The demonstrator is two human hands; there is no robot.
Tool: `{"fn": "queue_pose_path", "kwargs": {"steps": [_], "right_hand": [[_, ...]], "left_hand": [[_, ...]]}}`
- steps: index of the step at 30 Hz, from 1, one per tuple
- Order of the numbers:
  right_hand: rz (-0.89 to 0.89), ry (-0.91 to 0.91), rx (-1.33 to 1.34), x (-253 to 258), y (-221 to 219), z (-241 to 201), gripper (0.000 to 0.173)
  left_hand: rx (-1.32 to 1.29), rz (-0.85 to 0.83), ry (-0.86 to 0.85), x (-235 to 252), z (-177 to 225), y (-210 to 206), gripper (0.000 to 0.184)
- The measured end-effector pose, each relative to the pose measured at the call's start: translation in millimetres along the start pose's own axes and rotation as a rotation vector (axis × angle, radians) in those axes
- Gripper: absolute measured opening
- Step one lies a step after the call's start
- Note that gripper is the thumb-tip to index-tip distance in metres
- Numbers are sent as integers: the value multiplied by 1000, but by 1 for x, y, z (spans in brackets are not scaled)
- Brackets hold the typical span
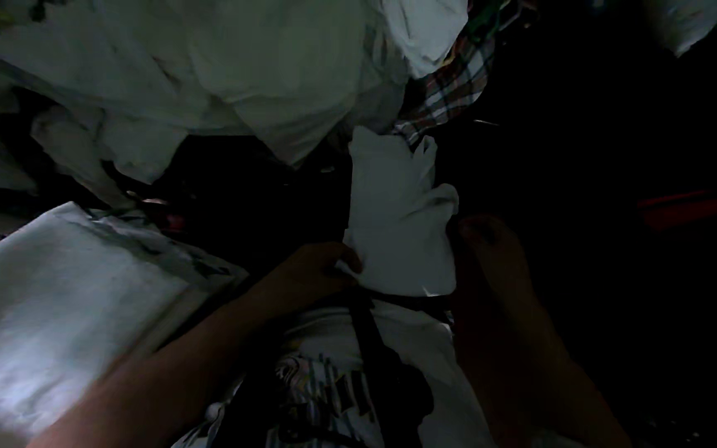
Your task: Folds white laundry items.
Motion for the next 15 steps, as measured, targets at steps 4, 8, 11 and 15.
{"fn": "queue_pose_path", "kwargs": {"steps": [4,8,11,15], "right_hand": [[112,124,56,43,-9,-15,25],[17,56,-50,81,-18,-45,43],[-124,-40,-45,104,-24,-65,59],[-198,-98,143,129,-29,-72,49]], "left_hand": [[-76,0,39,-1,1,-1,19],[35,74,21,1,-2,-3,20],[316,261,-40,3,18,3,26],[587,409,-455,22,52,8,26]]}}
Point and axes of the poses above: each hand's wrist, its own x-axis towards the middle knuckle, its own y-axis out of the back of the hand, z = x × y, the point moved 1 cm from there along x, towards the middle knuckle, and after that the axes turned 9 degrees about x, right-handed, at the moved point
